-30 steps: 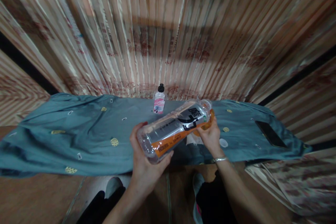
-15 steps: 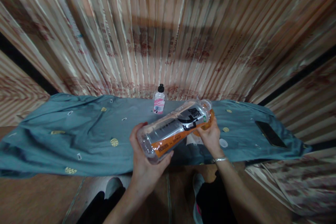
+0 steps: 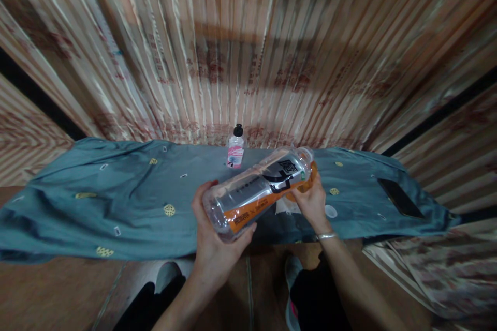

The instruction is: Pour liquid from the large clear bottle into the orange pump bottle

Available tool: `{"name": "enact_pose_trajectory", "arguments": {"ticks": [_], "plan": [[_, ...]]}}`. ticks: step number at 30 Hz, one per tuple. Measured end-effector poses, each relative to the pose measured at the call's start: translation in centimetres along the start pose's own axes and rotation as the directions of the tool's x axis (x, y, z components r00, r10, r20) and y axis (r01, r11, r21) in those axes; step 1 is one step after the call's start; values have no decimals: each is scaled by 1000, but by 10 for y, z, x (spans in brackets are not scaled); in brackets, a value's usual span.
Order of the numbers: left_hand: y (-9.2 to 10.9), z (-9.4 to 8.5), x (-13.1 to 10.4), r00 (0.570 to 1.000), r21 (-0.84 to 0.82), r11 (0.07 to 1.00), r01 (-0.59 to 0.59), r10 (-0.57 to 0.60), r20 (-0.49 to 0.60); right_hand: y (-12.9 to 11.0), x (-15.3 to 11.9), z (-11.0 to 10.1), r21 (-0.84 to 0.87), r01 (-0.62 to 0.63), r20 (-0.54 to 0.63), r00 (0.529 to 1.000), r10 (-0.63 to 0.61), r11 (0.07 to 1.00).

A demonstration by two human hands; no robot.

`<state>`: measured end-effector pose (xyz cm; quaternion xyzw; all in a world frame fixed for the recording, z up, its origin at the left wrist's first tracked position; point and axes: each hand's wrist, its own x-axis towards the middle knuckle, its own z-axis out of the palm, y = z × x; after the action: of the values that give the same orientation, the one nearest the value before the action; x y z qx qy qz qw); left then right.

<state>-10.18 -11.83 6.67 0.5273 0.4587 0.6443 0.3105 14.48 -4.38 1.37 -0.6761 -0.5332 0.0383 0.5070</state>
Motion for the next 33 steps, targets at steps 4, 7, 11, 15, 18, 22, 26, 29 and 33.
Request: {"name": "enact_pose_trajectory", "arguments": {"ticks": [4, 7, 11, 15, 18, 22, 26, 29, 33], "plan": [[1, 0, 0, 1000, 19, 1000, 2, -2, -11, -2, -1, -1, 7, 31, -3, 1000, -31, 999], [2, -1, 0, 1000, 1, 1000, 3, -3, -18, -1, 0, -1, 5, 59, 1, 998, -59, 998], [2, -2, 0, 1000, -5, 1000, 14, -14, 2, 0, 2, -2, -2, 88, -5, 996, -88, 996], [1, -3, 0, 1000, 12, 1000, 4, -4, 5, 0, 2, -3, -17, 53, 8, 999, -53, 998], [1, -3, 0, 1000, 26, 1000, 8, -8, -5, 1, 2, -3, -24, 14, 8, 1000, -14, 1000], [3, -2, 0, 1000, 11, 1000, 22, -22, -5, 2, 3, -4, -32, 9, -4, 1000, -9, 999], [3, -2, 0, 1000, -7, 1000, 9, -9, -11, 3, 4, -4, -29, -8, -12, 1000, 8, 1000], [3, -3, -1, 1000, -5, 1000, 7, -7, -5, 2, 4, -4, -26, -19, 0, 1000, 19, 999], [2, -3, -1, 1000, 15, 1000, 3, -3, -10, 0, 4, -5, 1, 23, 9, 1000, -23, 1000]]}}
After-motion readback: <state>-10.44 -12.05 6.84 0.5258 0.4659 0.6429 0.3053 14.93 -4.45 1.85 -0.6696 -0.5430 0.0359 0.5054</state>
